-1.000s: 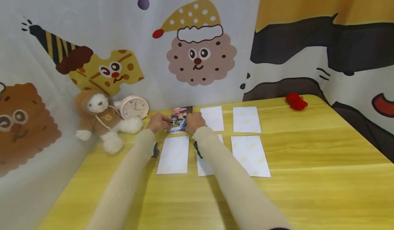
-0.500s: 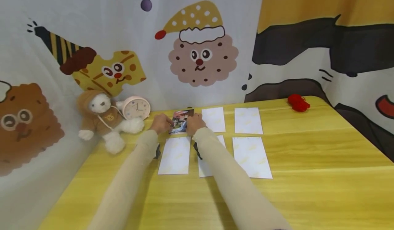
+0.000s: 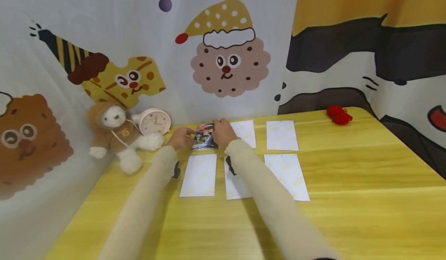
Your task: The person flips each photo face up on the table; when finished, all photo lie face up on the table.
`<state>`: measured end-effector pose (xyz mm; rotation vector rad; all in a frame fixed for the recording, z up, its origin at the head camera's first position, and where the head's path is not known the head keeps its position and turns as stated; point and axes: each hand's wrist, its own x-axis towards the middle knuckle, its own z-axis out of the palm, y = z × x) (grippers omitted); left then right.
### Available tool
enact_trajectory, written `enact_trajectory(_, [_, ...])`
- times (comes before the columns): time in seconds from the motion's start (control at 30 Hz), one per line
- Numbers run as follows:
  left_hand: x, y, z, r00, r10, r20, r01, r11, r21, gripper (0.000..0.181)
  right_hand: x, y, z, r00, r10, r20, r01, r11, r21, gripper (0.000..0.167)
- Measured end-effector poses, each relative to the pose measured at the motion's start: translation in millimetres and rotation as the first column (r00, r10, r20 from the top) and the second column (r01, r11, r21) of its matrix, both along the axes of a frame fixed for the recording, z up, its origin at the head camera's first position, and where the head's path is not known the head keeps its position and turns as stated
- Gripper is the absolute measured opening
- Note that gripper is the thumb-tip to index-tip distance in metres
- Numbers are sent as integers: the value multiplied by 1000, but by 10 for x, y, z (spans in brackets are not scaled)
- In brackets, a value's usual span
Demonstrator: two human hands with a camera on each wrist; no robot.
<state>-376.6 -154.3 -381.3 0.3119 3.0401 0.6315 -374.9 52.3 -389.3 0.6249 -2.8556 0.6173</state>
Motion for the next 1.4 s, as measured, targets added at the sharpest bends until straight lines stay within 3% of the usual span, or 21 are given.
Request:
enact_trajectory(0.13, [30,81,101,999,-17,43,8,981,192,35,-10,306,275,999,-23,37,23,1000,-17,54])
enact_trajectory(0.23, [85,227,169,986,-87,140,24,918,397,36,17,590,422,994,-62,95,61,998,14,59])
enact_trajectory(0.37, [172,447,220,936,-219,274,13,802,597,39,92,910,544,975,-78,210,79,997,4,64])
enact_trajectory(0.47, [227,593,231,896,-310,319,19,742,670,43,143,1084,560,966,-70,250,77,997,-19,66])
enact_trajectory(0.57, [252,725,210,856,-388,342,33,702,712,48,184,1212,501,958,-84,276,98,994,-38,67])
enact_trajectory(0.63, [270,803,197,845,-398,358,33,706,708,50,214,1257,438,947,-91,309,113,992,-55,68])
enact_trajectory(0.7, [278,873,179,848,-375,375,25,735,678,52,240,1274,367,931,-97,352,133,988,-77,68])
enact_trajectory(0.83, [288,992,161,876,-288,387,19,822,569,53,273,1252,249,918,-103,384,161,980,-121,67])
enact_trajectory(0.9, [293,1043,170,893,-260,367,47,865,499,53,283,1237,215,918,-113,379,181,972,-148,67])
enact_trajectory(1.0, [309,1100,190,915,-244,321,104,912,397,52,289,1227,177,915,-131,381,222,953,-205,67])
enact_trajectory(1.1, [320,1137,203,924,-245,295,143,934,327,50,284,1244,156,899,-139,414,268,924,-273,69])
enact_trajectory(1.17, [320,1156,200,920,-255,298,165,941,296,50,280,1263,146,888,-141,438,297,903,-310,70])
enact_trajectory(1.27, [321,1179,192,913,-267,307,190,947,260,50,286,1288,147,878,-129,460,319,875,-364,70])
enact_trajectory(1.4, [323,1200,184,918,-269,292,202,950,239,50,304,1311,165,873,-106,477,343,828,-443,70])
